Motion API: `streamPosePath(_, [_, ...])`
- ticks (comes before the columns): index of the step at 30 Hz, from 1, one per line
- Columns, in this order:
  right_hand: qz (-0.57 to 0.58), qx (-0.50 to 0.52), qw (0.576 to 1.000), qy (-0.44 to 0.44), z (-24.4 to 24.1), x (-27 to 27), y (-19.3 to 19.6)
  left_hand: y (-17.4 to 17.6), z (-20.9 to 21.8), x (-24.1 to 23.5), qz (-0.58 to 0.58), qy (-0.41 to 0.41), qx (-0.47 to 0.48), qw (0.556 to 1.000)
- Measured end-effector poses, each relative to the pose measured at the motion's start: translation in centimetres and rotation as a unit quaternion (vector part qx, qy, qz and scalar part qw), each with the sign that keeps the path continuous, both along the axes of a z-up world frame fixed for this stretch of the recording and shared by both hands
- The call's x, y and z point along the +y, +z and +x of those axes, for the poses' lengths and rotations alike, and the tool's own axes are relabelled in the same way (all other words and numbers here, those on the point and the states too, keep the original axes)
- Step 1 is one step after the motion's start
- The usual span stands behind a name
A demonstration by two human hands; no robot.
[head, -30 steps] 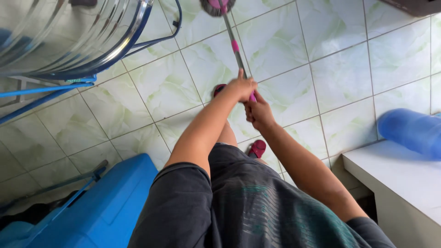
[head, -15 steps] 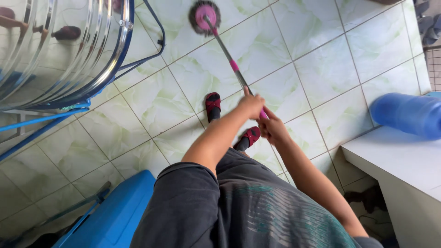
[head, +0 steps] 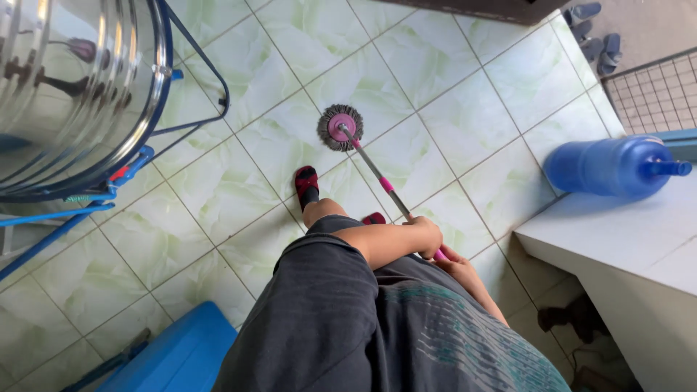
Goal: Mopping the tiled floor around water storage tanks and jugs.
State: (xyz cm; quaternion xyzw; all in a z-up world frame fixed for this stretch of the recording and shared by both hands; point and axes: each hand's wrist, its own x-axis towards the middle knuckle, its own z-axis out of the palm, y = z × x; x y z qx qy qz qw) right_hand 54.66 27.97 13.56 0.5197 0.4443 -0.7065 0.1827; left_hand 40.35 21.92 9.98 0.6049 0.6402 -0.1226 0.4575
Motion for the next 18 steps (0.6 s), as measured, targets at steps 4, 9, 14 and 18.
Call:
streamPosePath(4, [-0.02, 0.046, 0.999, 0.016, -3.7, 1.3, -5.2, -3.6, -3.2, 0.3, -0.025, 0.066, 0.051, 0.996])
streamPosePath(9, [-0.061, 0.065, 0.996, 0.032, -14.5, 0.1, -5.3, -4.9, -12.9, -2.4, 0.014, 0.228, 0.025, 0.973])
streamPosePath(14, [-0.042, 0.032, 0.998, 0.033, -28.6, -1.9, -5.0, -8.6, -25.4, -4.7, 0.078, 0.289, 0.008, 0.954])
streamPosePath(18, [-0.041, 0.022, 0.999, 0.026, -40.4, -4.1, -5.2, -8.8, -37.4, -7.1, 0.098, 0.288, 0.001, 0.953])
